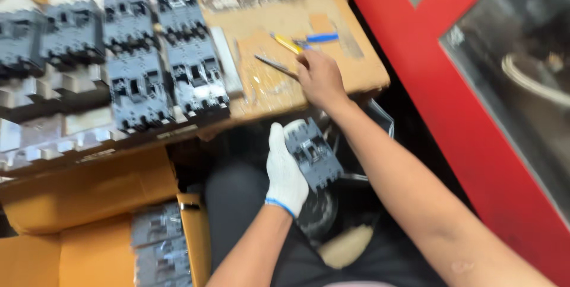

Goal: The person cleans plastic pieces by trimming excess edges with blue-handled nippers and a yellow utility knife before placing the finished parts into a plastic bag.

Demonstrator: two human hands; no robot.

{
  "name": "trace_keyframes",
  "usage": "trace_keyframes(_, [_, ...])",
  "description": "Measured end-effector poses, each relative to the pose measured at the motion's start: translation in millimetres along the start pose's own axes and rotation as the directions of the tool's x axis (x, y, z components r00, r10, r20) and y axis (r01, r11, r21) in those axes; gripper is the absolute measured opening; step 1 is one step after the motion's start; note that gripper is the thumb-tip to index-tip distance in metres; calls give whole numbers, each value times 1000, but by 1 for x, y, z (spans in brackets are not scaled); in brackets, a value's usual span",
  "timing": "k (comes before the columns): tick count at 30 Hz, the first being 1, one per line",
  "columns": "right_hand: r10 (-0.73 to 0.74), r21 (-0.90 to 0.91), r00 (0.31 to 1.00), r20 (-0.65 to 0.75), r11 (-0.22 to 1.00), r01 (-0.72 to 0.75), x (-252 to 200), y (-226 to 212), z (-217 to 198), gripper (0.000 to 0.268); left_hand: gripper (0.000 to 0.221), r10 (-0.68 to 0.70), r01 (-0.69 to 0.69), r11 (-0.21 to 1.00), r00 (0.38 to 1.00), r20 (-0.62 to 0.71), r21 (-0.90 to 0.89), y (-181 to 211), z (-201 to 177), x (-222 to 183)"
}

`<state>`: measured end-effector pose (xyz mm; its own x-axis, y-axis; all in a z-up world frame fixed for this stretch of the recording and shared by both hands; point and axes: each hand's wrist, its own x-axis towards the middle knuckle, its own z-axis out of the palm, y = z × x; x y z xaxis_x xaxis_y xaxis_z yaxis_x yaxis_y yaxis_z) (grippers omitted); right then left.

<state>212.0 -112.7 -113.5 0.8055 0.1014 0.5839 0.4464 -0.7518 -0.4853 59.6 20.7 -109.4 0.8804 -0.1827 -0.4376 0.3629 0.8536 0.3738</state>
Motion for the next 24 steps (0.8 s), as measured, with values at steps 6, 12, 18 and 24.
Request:
trace_keyframes(6, [-110, -207, 994, 4, 972, 108, 22, 17, 9, 18, 51, -91, 92, 995, 995, -44, 25, 7, -5, 3])
trace_keyframes(12, [-66, -312, 986, 150, 943, 111, 41, 14, 17, 17, 49, -60, 61, 998, 998, 33, -10, 3, -9, 17])
trace_keyframes(18, [-145, -3, 989, -12, 989, 145, 8, 1, -35, 23, 52, -61, 68, 996, 992, 112, -62, -4, -21, 15])
trace_keyframes(24, [565, 532, 702, 433, 469, -705, -108, -45, -111, 23, 51, -140, 132, 990, 972, 188, 55, -13, -23, 10])
